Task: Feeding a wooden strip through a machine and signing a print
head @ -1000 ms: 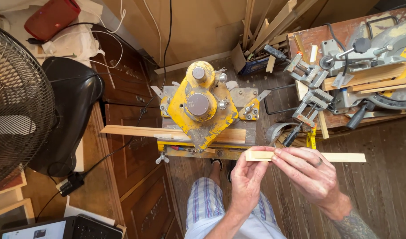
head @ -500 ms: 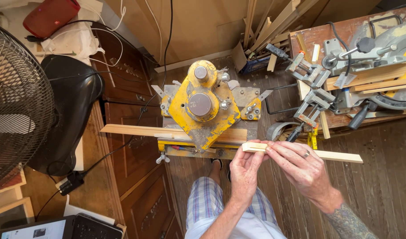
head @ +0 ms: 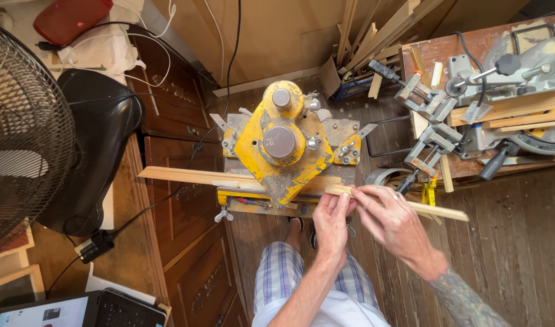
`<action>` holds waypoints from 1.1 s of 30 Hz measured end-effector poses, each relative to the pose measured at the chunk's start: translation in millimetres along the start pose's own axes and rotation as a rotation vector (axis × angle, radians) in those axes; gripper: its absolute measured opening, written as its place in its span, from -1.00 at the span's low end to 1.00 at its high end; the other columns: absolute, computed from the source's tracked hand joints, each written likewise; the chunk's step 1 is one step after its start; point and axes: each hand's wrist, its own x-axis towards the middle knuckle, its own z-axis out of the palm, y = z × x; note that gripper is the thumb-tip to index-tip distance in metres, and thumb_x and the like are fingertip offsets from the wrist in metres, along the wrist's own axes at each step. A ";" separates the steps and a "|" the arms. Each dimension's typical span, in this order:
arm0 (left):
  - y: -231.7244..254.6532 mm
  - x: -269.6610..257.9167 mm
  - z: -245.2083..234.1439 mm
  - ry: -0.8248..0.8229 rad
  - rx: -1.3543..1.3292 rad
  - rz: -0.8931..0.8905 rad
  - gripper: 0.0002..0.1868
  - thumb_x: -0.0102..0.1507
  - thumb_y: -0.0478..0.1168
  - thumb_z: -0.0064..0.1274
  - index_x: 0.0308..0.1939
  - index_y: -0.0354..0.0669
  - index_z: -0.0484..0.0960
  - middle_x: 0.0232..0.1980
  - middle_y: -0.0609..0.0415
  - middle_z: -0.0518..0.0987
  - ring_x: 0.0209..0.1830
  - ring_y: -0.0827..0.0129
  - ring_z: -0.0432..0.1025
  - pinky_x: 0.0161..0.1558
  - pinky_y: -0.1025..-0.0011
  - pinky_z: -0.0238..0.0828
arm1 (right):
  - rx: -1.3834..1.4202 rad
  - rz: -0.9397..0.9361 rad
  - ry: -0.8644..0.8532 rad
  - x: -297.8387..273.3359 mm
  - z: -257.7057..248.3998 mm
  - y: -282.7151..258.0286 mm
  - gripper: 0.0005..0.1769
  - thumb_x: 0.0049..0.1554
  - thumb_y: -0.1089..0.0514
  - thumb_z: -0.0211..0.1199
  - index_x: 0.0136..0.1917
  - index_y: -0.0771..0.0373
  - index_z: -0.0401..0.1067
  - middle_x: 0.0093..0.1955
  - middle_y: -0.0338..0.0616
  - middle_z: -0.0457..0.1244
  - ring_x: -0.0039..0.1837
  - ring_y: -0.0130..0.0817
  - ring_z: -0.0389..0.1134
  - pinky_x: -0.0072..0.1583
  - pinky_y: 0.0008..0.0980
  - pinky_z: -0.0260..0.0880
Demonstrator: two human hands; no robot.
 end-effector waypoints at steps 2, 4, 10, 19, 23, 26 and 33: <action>-13.9 4.8 -2.3 0.040 -0.009 -0.031 -0.51 0.42 -0.21 0.03 0.35 -0.45 0.38 0.20 -0.27 0.61 0.09 0.36 0.55 0.15 0.45 0.56 | -0.029 0.006 -0.011 -5.6 13.4 11.3 -0.72 0.21 0.22 0.21 0.18 0.11 0.56 0.18 -0.17 0.40 0.26 -0.27 0.42 0.20 -0.26 0.47; -21.9 12.5 -4.8 0.074 -0.015 -0.056 -0.49 0.41 -0.22 0.05 0.38 -0.41 0.38 0.21 -0.23 0.61 0.10 0.39 0.53 0.17 0.44 0.54 | -0.057 0.012 -0.014 -4.7 23.7 18.7 -0.71 0.20 0.26 0.21 0.16 0.05 0.57 0.15 -0.26 0.40 0.26 -0.32 0.42 0.20 -0.29 0.48; -0.9 14.6 -6.3 0.104 -0.029 -0.189 -0.47 0.43 -0.21 0.01 0.43 -0.40 0.30 0.32 -0.27 0.54 0.28 0.18 0.50 0.32 0.27 0.43 | -0.134 -0.011 -0.047 4.3 40.5 37.7 -0.66 0.20 0.31 0.18 0.20 0.02 0.53 0.09 -0.23 0.37 0.26 -0.35 0.39 0.24 -0.30 0.44; 39.0 2.4 -16.4 -0.208 1.308 0.512 -0.57 0.39 -0.28 -0.04 0.33 -0.37 0.45 0.37 -0.28 0.44 0.44 0.04 0.31 0.42 0.12 0.22 | -0.138 -0.121 0.011 18.5 86.4 70.9 -0.70 0.22 0.25 0.20 0.22 0.10 0.51 0.12 -0.23 0.33 0.25 -0.23 0.39 0.21 -0.23 0.46; 18.0 17.3 -23.3 -0.189 1.568 0.699 -0.41 0.31 -0.16 0.03 0.37 -0.40 0.38 0.41 -0.26 0.40 0.46 0.06 0.26 0.49 0.12 0.10 | -0.074 -0.050 -0.069 29.2 80.9 66.0 -0.71 0.20 0.27 0.20 0.17 0.09 0.54 0.06 -0.24 0.35 0.19 -0.27 0.41 0.13 -0.27 0.48; 3.7 23.8 -27.1 -0.159 1.608 0.749 -0.32 0.25 -0.08 0.07 0.37 -0.40 0.36 0.42 -0.26 0.38 0.46 0.06 0.26 0.51 0.11 0.08 | -0.015 -0.008 -0.157 38.3 72.5 65.9 -0.73 0.21 0.26 0.20 0.15 0.08 0.57 0.03 -0.24 0.37 0.13 -0.27 0.44 0.09 -0.26 0.50; -12.3 32.4 -35.5 -0.115 1.595 0.810 -0.24 0.24 -0.01 0.08 0.39 -0.48 0.33 0.43 -0.28 0.36 0.43 0.03 0.28 0.48 0.10 0.12 | 0.045 0.017 -0.382 58.5 47.9 59.1 -0.73 0.21 0.20 0.16 0.15 0.02 0.54 0.07 -0.28 0.37 0.12 -0.12 0.42 0.06 -0.06 0.53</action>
